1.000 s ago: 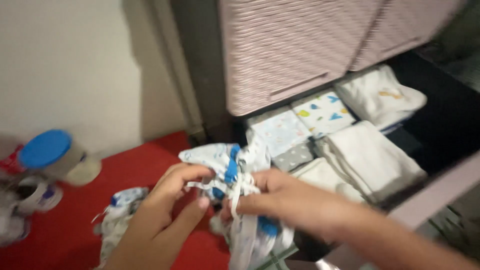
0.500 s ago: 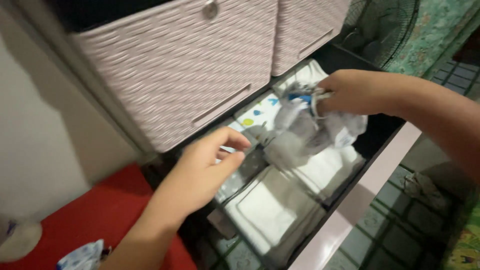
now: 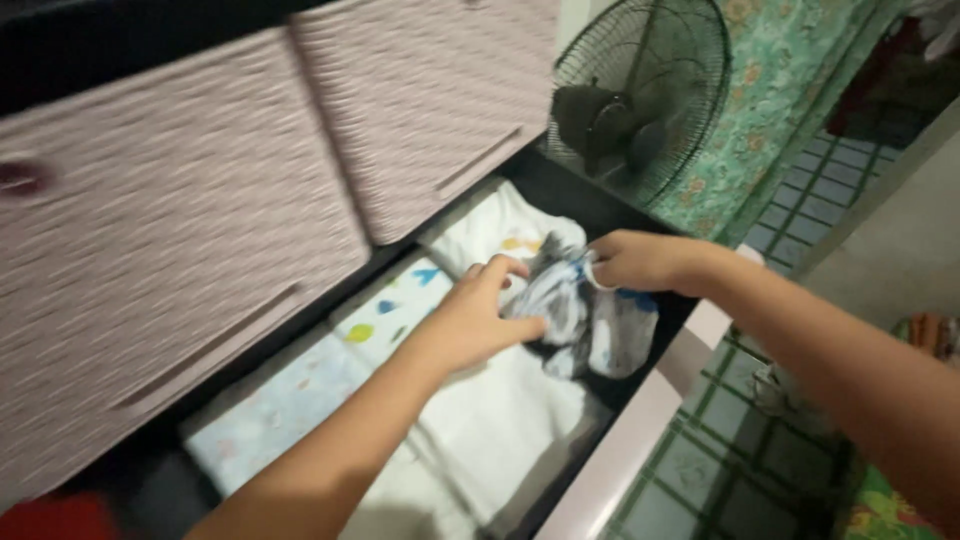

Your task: Organizing and sorting baby clothes and socks into dresser drawers.

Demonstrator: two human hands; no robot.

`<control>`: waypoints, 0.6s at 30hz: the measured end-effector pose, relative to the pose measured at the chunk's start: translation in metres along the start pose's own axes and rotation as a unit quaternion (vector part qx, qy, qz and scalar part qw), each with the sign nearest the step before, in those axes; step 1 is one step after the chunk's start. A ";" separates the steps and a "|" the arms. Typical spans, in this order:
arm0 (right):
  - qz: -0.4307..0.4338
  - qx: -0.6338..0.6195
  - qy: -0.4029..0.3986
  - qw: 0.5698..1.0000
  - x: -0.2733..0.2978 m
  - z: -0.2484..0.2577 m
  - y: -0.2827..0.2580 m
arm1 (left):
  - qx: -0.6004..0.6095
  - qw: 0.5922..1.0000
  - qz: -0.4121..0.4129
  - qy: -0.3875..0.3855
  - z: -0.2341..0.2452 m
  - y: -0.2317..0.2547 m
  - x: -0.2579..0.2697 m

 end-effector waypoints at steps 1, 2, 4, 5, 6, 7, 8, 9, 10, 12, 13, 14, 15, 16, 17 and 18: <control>0.010 -0.006 -0.029 1.000 -0.007 -0.006 0.007 | -0.003 1.000 -0.003 -0.005 -0.012 0.002 -0.012; 0.017 -0.013 -0.055 0.998 -0.015 -0.012 0.011 | -0.004 1.000 -0.008 -0.011 -0.024 0.005 -0.023; 0.018 0.019 -0.053 0.998 -0.035 -0.012 0.024 | -0.005 1.000 0.013 -0.017 -0.047 0.000 -0.045; 0.010 0.057 -0.024 0.998 -0.047 -0.008 0.028 | -0.006 0.999 0.038 -0.018 -0.057 -0.006 -0.055; 0.003 0.095 0.001 0.995 -0.056 -0.006 0.034 | -0.006 0.998 0.067 -0.020 -0.067 -0.014 -0.061; -0.009 0.091 0.028 0.995 -0.061 0.000 0.043 | -0.017 0.996 0.082 -0.020 -0.075 -0.020 -0.066; -0.018 0.087 0.053 0.995 -0.067 0.006 0.050 | -0.030 0.995 0.098 -0.020 -0.081 -0.028 -0.069; -0.028 0.083 0.079 0.993 -0.071 0.010 0.056 | -0.043 0.992 0.114 -0.019 -0.086 -0.036 -0.071; -0.023 0.077 0.088 0.993 -0.075 0.009 0.058 | -0.059 0.995 0.086 -0.004 -0.088 -0.036 -0.077; -0.017 0.065 0.105 0.992 -0.079 -0.001 0.067 | -0.090 0.995 0.032 0.024 -0.095 -0.036 -0.081; 0.010 0.092 0.113 0.989 -0.080 -0.007 0.067 | -0.097 0.995 0.014 0.015 -0.105 -0.037 -0.079; 0.038 0.119 0.124 0.984 -0.083 -0.010 0.066 | -0.105 0.994 -0.006 0.007 -0.114 -0.038 -0.079; 0.066 0.146 0.134 0.978 -0.087 -0.014 0.065 | -0.113 0.993 -0.027 -0.001 -0.123 -0.039 -0.078; 0.061 0.162 0.114 0.978 -0.093 -0.024 0.070 | -0.139 0.988 -0.061 0.006 -0.131 -0.038 -0.077; 0.055 0.178 0.093 0.978 -0.099 -0.034 0.074 | -0.163 0.982 -0.096 0.013 -0.141 -0.037 -0.076; 0.049 0.193 0.073 0.977 -0.104 -0.041 0.080 | -0.187 0.973 -0.131 0.021 -0.152 -0.037 -0.075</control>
Point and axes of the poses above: each hand's wrist, its own x-axis away from the middle knuckle, its own z-axis out of the back of the hand, y = z × x, the point moved 10 cm from there along -x, towards the middle knuckle, and after that the axes turned 14 degrees about -z, right-handed, at the moved point
